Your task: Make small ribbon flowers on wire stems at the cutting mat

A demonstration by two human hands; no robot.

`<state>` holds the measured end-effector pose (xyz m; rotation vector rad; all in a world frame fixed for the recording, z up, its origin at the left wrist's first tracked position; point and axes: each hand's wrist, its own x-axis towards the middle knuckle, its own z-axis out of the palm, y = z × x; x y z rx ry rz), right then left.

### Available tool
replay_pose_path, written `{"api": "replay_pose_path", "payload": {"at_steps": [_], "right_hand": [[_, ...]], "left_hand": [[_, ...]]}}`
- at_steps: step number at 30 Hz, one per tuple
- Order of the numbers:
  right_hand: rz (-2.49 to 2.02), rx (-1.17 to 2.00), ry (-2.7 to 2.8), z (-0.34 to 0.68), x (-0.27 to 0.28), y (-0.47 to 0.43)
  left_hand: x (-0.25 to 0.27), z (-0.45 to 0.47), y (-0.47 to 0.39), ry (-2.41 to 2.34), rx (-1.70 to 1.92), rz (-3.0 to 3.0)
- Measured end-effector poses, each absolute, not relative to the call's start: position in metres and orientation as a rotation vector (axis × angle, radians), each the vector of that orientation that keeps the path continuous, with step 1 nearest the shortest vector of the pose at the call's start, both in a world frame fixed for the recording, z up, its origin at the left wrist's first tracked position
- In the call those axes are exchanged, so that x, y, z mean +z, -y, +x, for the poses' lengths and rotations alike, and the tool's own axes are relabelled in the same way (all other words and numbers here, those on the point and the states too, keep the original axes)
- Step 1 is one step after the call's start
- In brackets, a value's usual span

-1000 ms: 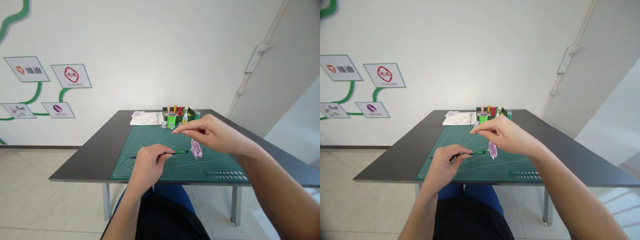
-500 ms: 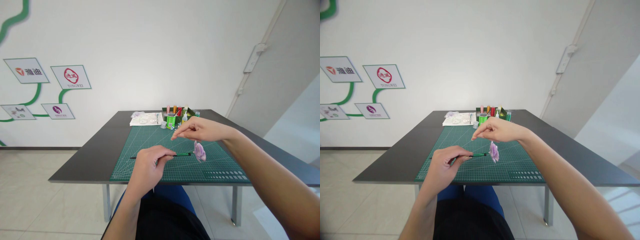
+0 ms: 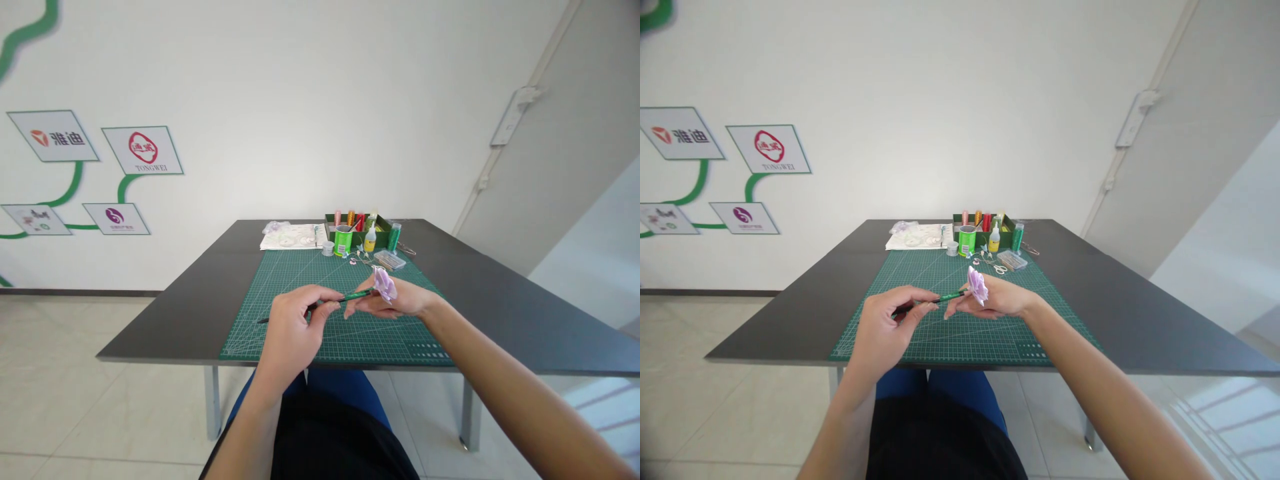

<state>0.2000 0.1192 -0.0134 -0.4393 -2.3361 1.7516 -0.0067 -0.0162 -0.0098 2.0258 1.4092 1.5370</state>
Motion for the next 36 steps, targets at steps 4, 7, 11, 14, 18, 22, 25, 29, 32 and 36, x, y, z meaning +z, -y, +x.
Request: {"api": "replay_pose_path", "payload": {"at_steps": [4,7,11,14,18,22,25,29,32,36], "right_hand": [[-0.384,1.85,2.186,0.202,-0.03,-0.109],[-0.385,1.855,2.09,0.203,-0.041,-0.102],[-0.429,1.845,2.002,0.204,-0.052,-0.094],[-0.459,1.828,1.956,0.202,-0.059,-0.091],[-0.509,1.76,1.908,0.202,-0.065,-0.087],[-0.667,1.607,2.026,0.204,-0.068,-0.086],[-0.955,1.364,2.27,0.205,-0.075,-0.087],[-1.185,1.041,2.144,0.203,-0.085,-0.078],[-1.001,1.103,1.88,0.197,-0.083,-0.059],[-0.706,1.31,1.693,0.183,-0.074,-0.03]], "left_hand": [[-0.012,-0.005,0.013,-1.368,1.564,1.885],[-0.012,-0.003,0.012,-1.332,1.548,1.843],[-0.01,-0.002,0.012,-1.305,1.538,1.858],[-0.009,-0.001,0.012,-1.31,1.533,1.864],[-0.011,-0.001,0.011,-1.335,1.517,1.883],[-0.013,-0.002,0.01,-1.331,1.526,1.885],[-0.012,-0.004,0.01,-1.333,1.548,1.892],[-0.012,-0.004,0.012,-1.371,1.55,1.916],[-0.013,-0.004,0.012,-1.402,1.546,1.936],[-0.014,-0.004,0.012,-1.435,1.543,1.975]]}}
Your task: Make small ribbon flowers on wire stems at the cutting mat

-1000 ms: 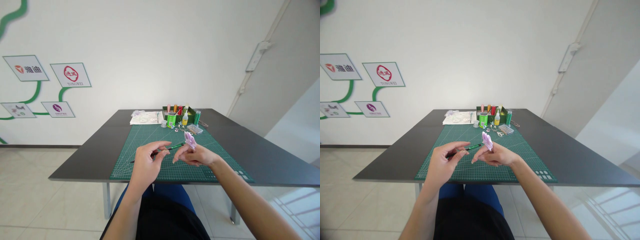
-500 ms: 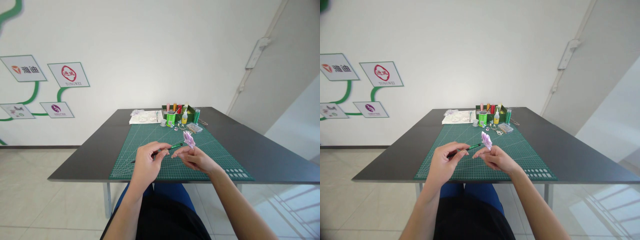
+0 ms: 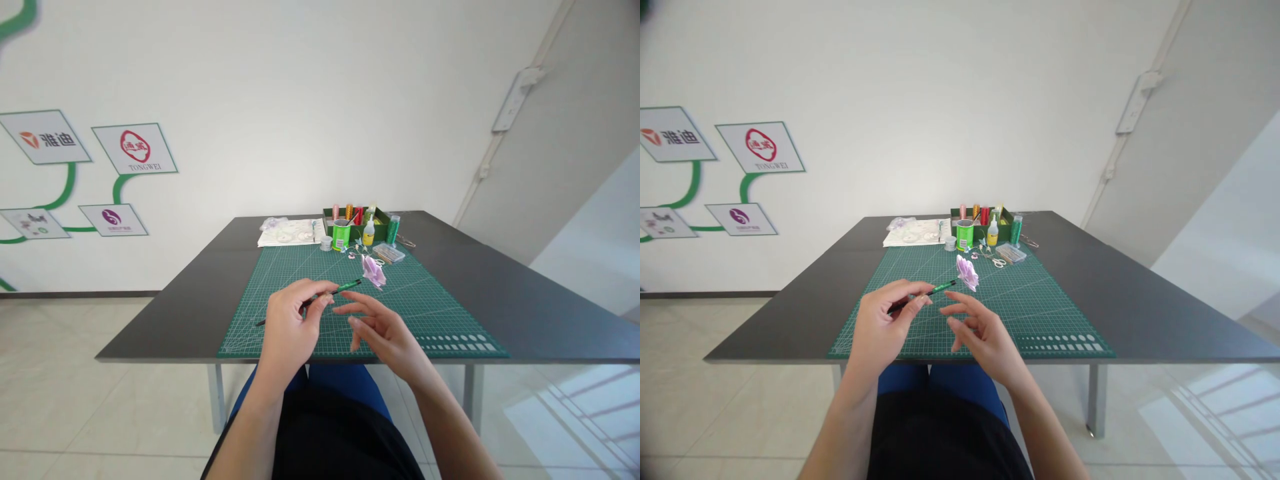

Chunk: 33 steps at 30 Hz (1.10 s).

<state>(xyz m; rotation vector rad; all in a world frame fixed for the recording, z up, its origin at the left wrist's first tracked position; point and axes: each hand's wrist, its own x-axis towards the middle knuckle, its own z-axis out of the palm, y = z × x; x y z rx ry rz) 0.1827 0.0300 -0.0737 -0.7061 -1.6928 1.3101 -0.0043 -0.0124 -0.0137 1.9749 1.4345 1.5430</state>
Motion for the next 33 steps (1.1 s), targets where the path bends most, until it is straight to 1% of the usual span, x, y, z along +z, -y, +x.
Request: {"api": "replay_pose_path", "payload": {"at_steps": [6,12,24,33], "right_hand": [[-0.522,1.506,1.556,0.164,-0.072,-0.011],[-0.64,1.543,1.495,0.16,-0.076,-0.006],[-0.784,1.306,1.608,0.166,-0.087,0.013],[-0.841,0.951,1.793,0.175,-0.078,0.033]], "left_hand": [[-0.011,-0.004,0.015,-1.478,1.557,1.987],[-0.012,-0.005,0.014,-1.475,1.576,1.967],[-0.017,-0.011,0.012,-1.494,1.568,1.971],[-0.02,-0.01,0.007,-1.522,1.5,1.999]]}}
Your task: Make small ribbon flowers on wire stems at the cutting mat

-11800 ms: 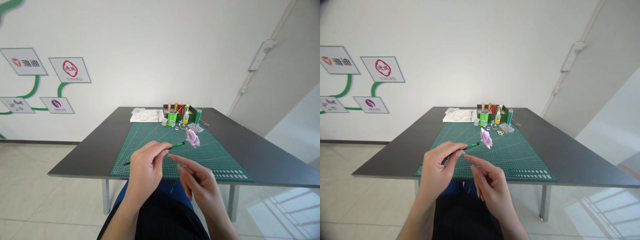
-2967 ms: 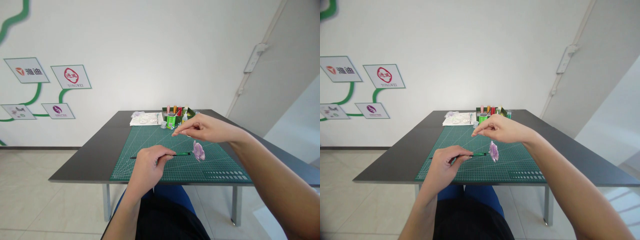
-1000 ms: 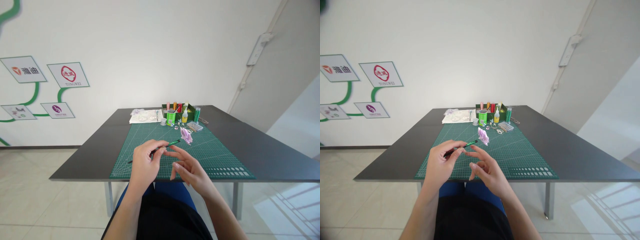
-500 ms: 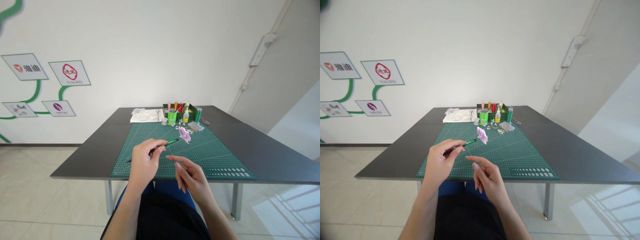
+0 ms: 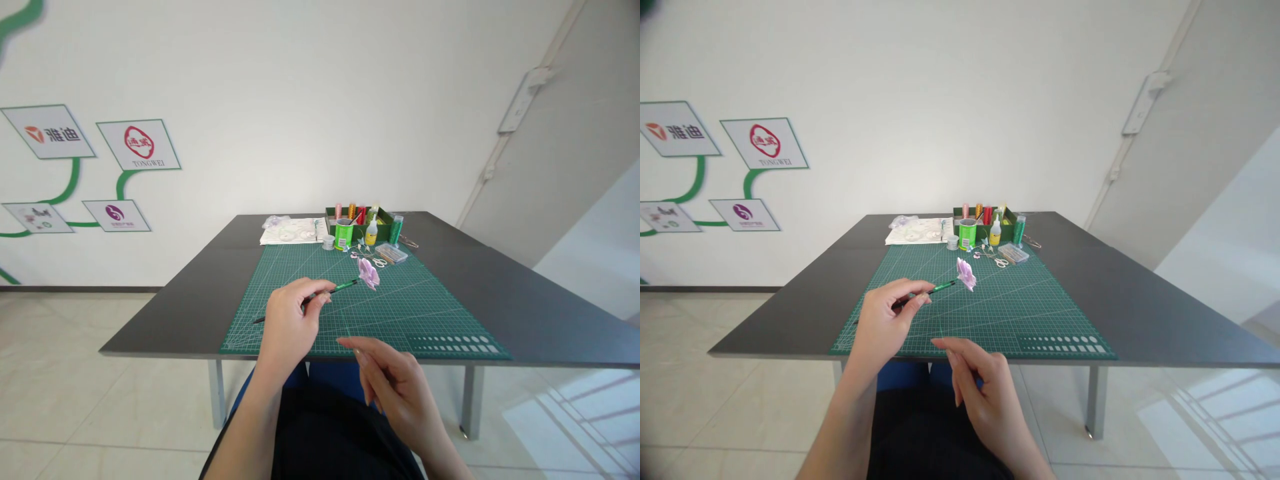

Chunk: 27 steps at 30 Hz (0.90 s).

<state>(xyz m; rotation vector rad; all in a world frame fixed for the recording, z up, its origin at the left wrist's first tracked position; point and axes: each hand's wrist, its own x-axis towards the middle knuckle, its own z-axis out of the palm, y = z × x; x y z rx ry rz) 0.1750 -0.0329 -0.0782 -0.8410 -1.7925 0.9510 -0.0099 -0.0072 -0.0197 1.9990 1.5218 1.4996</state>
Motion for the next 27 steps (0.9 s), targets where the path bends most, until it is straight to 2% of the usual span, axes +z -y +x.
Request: {"api": "replay_pose_path", "payload": {"at_steps": [27], "right_hand": [[-0.793,0.573,2.169,0.193,0.007,0.006]], "left_hand": [[-0.011,-0.004,0.012,-1.481,1.318,2.135]]}}
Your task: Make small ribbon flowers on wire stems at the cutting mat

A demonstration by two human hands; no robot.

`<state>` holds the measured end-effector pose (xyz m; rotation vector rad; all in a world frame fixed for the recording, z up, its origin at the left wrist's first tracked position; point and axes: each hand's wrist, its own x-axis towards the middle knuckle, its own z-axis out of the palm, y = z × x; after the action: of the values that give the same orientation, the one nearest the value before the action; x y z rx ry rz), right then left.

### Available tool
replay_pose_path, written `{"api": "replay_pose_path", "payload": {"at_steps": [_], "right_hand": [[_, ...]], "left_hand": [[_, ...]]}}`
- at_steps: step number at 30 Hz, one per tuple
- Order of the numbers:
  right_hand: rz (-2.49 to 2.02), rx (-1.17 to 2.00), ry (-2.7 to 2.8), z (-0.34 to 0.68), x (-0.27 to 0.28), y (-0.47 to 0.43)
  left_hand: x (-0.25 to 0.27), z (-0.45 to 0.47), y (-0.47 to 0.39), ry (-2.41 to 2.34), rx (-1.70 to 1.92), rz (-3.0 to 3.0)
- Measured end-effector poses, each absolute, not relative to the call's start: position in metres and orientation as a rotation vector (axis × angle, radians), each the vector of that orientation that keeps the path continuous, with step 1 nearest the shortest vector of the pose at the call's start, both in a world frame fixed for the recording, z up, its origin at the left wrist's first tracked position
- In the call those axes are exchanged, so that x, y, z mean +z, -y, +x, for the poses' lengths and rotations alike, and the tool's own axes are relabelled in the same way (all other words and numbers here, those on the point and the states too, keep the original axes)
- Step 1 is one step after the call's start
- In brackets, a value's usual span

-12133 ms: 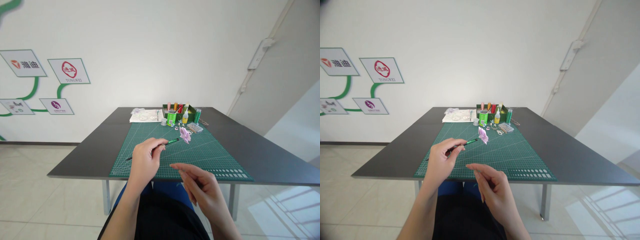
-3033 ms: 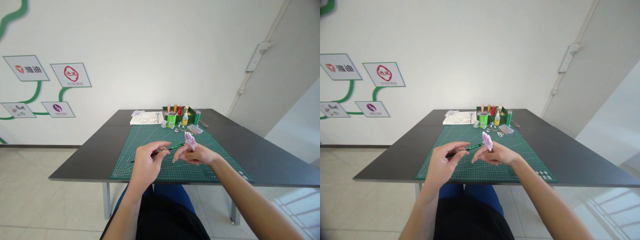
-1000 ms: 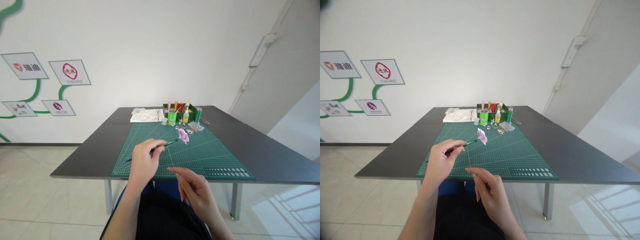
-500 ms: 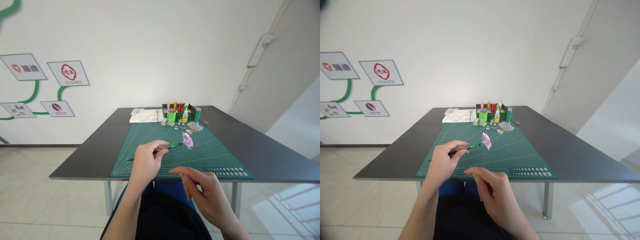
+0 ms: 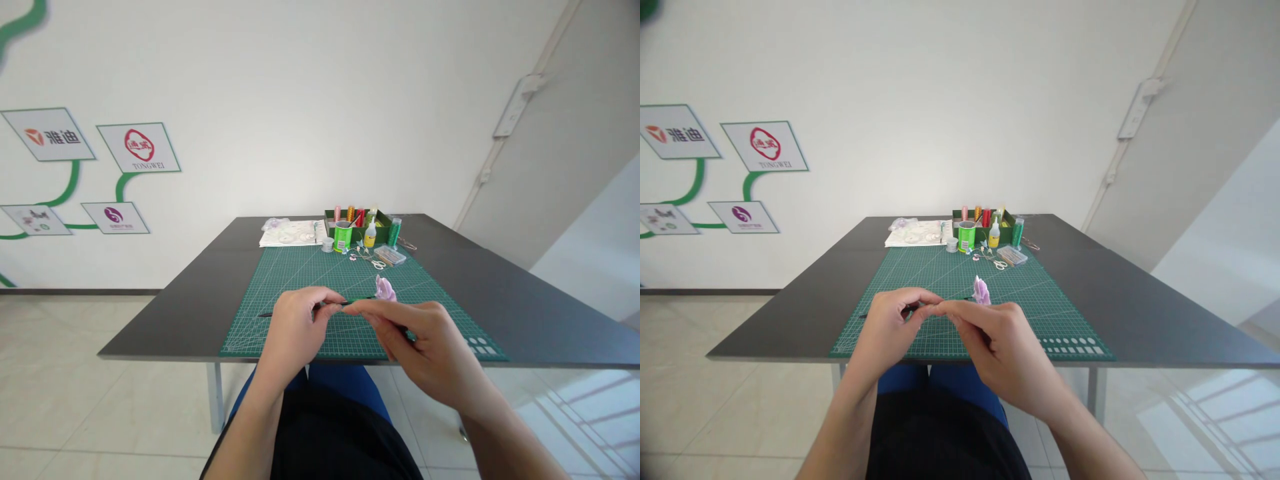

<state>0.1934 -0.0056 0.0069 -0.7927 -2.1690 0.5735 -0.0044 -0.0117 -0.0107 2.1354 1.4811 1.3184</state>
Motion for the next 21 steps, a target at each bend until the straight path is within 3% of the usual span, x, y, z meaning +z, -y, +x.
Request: {"api": "replay_pose_path", "payload": {"at_steps": [21], "right_hand": [[-0.628,-0.008,2.53,0.197,0.059,-0.026]], "left_hand": [[-0.006,-0.004,0.018,-1.47,1.321,2.17]]}}
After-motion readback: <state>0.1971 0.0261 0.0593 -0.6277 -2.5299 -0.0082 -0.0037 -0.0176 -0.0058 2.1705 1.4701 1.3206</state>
